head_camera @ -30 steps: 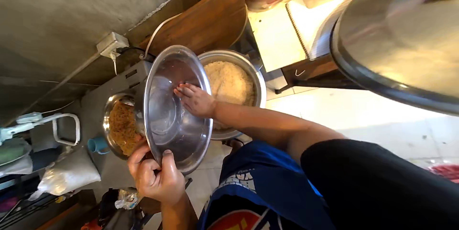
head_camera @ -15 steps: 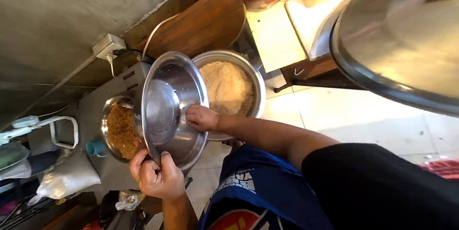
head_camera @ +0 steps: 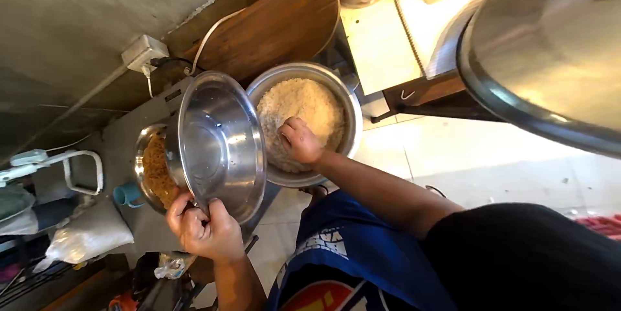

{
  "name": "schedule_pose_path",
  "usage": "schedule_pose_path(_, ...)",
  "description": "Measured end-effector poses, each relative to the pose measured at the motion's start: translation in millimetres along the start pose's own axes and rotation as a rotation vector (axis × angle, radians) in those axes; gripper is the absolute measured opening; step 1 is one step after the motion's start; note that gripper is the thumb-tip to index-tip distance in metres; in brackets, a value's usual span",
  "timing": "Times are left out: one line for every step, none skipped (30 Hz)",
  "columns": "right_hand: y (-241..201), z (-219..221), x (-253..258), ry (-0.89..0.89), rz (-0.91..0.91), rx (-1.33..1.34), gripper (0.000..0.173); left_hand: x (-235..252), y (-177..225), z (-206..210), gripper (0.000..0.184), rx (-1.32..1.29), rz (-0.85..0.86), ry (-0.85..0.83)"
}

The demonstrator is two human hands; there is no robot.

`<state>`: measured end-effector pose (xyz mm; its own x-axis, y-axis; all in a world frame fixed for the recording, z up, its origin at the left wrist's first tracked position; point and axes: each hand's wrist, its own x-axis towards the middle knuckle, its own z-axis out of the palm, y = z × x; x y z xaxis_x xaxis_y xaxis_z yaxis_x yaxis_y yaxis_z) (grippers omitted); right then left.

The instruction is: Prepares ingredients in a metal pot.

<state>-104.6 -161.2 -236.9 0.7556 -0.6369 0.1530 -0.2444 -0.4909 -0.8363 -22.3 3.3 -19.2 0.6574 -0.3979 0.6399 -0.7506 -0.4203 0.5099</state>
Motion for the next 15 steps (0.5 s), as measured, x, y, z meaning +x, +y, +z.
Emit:
schedule_pose_path(0.8,3.0,-1.2,0.093,-0.073,0.012,0.016,-0.1,-0.1,0.5,0.028,0.002,0.010,0.004)
schedule_pose_path(10.1,11.4,-5.1,0.150,-0.123,-0.004,0.017,0.4,-0.1,0.7,0.028,0.000,0.017,0.006)
schedule_pose_path(24.3,20.4,-13.7,0.092,-0.077,-0.048,0.021,-0.5,0.2,-0.3,0.028,0.004,0.020,0.007)
schedule_pose_path(32.3,24.3,-26.1,-0.098,0.108,-0.077,0.029,-3.9,2.0,-4.5,0.028,0.012,0.017,0.004)
schedule_pose_path(32.9,22.6,-29.2,-0.258,0.316,-0.050,0.040,-5.1,3.6,-6.7,0.027,0.011,0.016,0.004)
schedule_pose_path(28.5,18.7,-19.6,-0.313,0.425,-0.033,0.049,-2.6,3.4,-4.2,0.027,0.003,0.028,0.011)
schedule_pose_path(13.4,17.2,-12.8,-0.280,0.427,-0.008,0.053,0.5,1.5,-3.1,0.026,-0.004,0.042,0.009)
schedule_pose_path(-6.9,17.8,-13.8,-0.230,0.349,-0.001,0.055,-1.8,0.6,-3.9,0.026,-0.005,0.042,0.005)
schedule_pose_path(-29.5,20.3,-18.4,-0.218,0.237,0.020,0.059,-6.7,1.0,-6.8,0.026,0.000,0.035,-0.007)
schedule_pose_path(-48.5,24.6,-20.4,-0.233,0.117,0.040,0.062,-10.1,2.1,-8.0,0.026,0.000,0.030,-0.021)
schedule_pose_path(-61.6,28.3,-14.0,-0.317,0.030,0.052,0.064,-10.5,3.6,-4.4,0.026,-0.011,0.030,-0.023)
schedule_pose_path(-72.4,30.7,-7.4,-0.418,-0.028,0.075,0.066,-10.8,6.4,-1.0,0.026,-0.024,0.030,-0.020)
schedule_pose_path(-81.7,32.6,-3.9,-0.512,-0.052,0.113,0.069,-11.8,10.2,0.5,0.026,-0.037,0.028,-0.020)
schedule_pose_path(-89.3,33.1,-1.0,-0.585,-0.055,0.147,0.073,-12.2,13.9,1.5,0.027,-0.056,0.034,-0.020)
schedule_pose_path(-95.1,32.3,-0.2,-0.640,-0.050,0.168,0.077,-12.8,16.6,1.2,0.027,-0.077,0.047,-0.021)
